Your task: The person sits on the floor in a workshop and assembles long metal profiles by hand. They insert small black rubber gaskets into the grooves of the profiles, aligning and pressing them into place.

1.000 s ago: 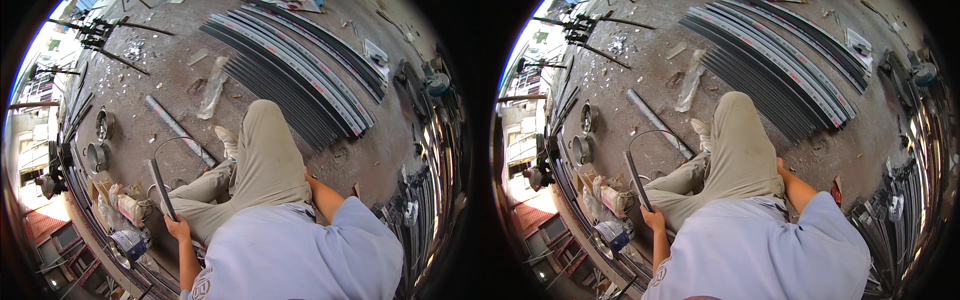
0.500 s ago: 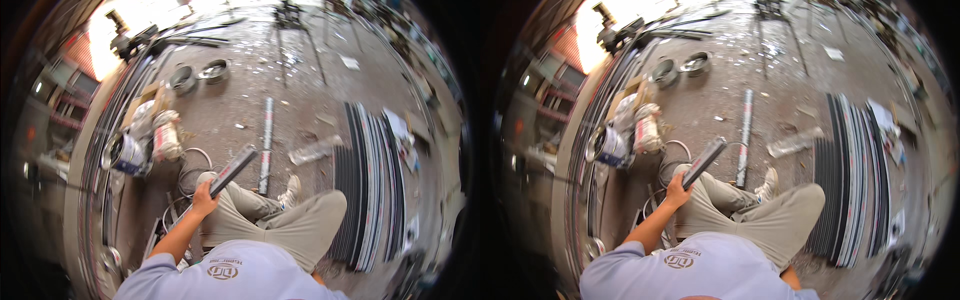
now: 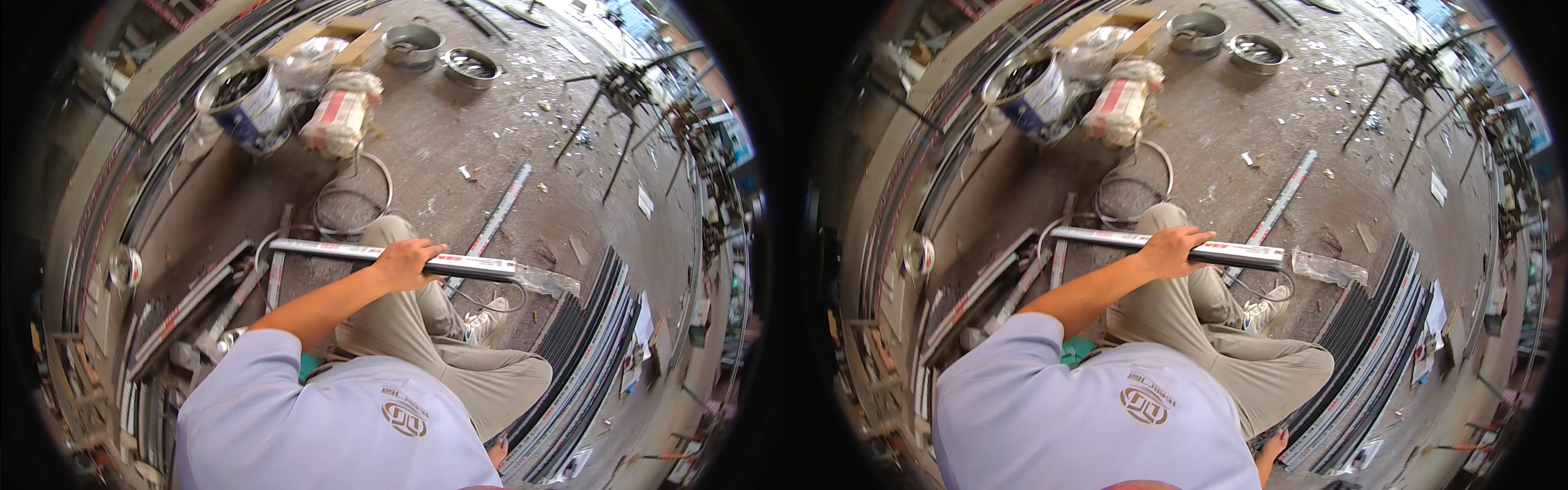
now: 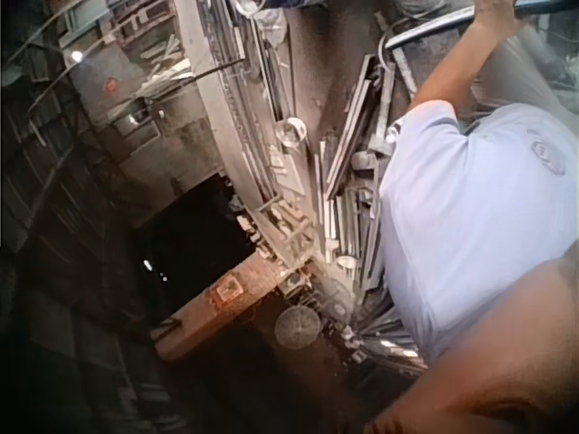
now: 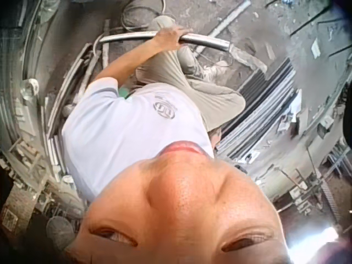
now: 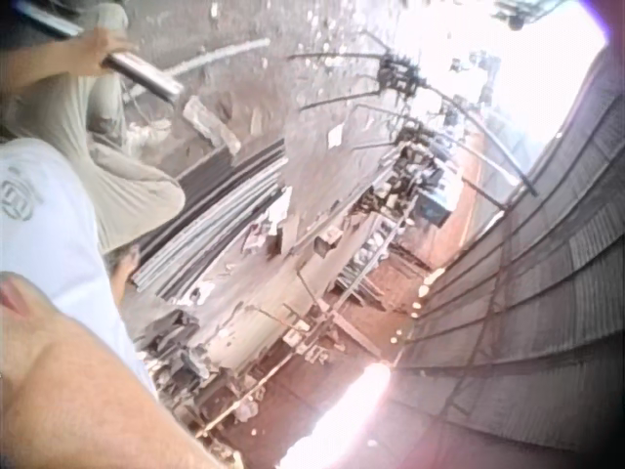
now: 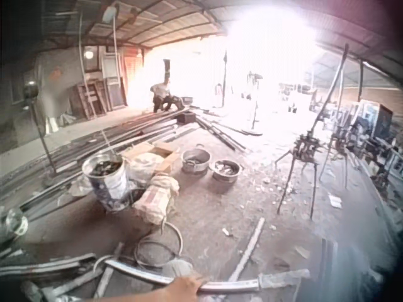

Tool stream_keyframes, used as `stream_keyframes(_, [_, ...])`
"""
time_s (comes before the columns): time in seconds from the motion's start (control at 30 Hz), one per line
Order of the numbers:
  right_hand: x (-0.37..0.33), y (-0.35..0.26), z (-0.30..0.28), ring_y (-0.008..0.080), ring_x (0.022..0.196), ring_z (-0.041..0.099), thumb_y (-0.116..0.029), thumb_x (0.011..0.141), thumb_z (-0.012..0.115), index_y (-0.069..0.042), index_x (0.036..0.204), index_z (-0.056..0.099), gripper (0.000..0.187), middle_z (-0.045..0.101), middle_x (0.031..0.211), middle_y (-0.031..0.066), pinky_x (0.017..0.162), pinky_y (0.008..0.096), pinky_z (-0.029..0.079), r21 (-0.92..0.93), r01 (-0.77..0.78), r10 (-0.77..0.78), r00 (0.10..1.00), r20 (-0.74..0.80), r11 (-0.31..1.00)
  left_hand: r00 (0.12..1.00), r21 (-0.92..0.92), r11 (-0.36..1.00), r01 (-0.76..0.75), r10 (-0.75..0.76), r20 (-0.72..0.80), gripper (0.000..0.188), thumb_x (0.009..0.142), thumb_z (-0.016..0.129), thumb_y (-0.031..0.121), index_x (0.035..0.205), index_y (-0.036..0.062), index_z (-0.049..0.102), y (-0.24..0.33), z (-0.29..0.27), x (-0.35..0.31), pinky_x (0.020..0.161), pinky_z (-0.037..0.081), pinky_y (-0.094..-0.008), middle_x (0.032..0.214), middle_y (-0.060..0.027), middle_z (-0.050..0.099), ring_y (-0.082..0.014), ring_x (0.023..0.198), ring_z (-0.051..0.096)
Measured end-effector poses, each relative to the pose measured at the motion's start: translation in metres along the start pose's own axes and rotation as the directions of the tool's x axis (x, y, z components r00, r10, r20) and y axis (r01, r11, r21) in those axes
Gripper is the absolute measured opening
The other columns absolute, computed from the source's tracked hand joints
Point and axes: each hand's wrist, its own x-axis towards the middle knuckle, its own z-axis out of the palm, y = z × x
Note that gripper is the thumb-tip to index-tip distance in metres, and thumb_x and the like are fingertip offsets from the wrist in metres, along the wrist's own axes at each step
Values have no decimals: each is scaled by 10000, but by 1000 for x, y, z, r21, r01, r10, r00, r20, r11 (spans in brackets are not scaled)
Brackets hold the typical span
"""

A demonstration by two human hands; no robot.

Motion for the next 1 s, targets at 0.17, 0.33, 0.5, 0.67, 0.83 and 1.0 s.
stream_keyframes(0.17, [45,-90,-46,130,502,498,-393,1053,645,-108,882,506,360,498,672,6,421,299,402,385,-215,271,958,-97,898,994,-83,995,-49,57,96,580,871,775,546,1250,109,744,-10,-4,-1,843,591,-460,992,-111,732,-346,972,729])
stream_keyframes(0.33, [41,-263,-8,88,558,489,-332,1086,601,-114,978,534,253,510,753,-13,461,257,395,558,60,-31,998,-61,828,995,-113,992,-60,68,73,564,864,802,525,1269,136,748,-14,-19,-3,825,581,-453,1018,-121,737,-356,950,725])
stream_keyframes(0.5, [4,-347,54,102,709,555,-244,1079,636,-1,1358,583,374,612,915,23,630,255,475,186,397,-404,915,2,899,997,-192,979,-71,76,17,401,892,821,392,1183,122,765,-16,-48,-5,788,585,-426,1003,-117,758,-349,931,732])
stream_keyframes(0.67, [-41,-364,86,159,978,597,-187,1056,673,10,1360,592,372,658,1083,69,892,297,493,328,497,-548,833,80,803,996,-291,953,-87,73,-59,348,914,816,359,1116,78,776,-4,-61,-14,713,556,-390,827,-158,720,-330,764,707])
stream_keyframes(0.83, [-65,-375,109,214,961,654,-228,982,764,-1,1289,634,404,705,1060,135,882,326,520,354,602,-680,716,158,716,998,-223,974,52,-45,36,365,926,791,419,1101,98,783,4,-41,-19,620,517,-404,691,-166,656,-326,610,632])
stream_keyframes(1.0, [-63,-388,148,403,990,713,-293,947,787,17,1235,664,441,725,1084,236,891,422,555,253,698,-741,608,287,670,973,48,985,165,-170,154,469,903,746,576,1047,132,793,-16,3,-26,700,550,-499,767,-192,720,-409,780,723])
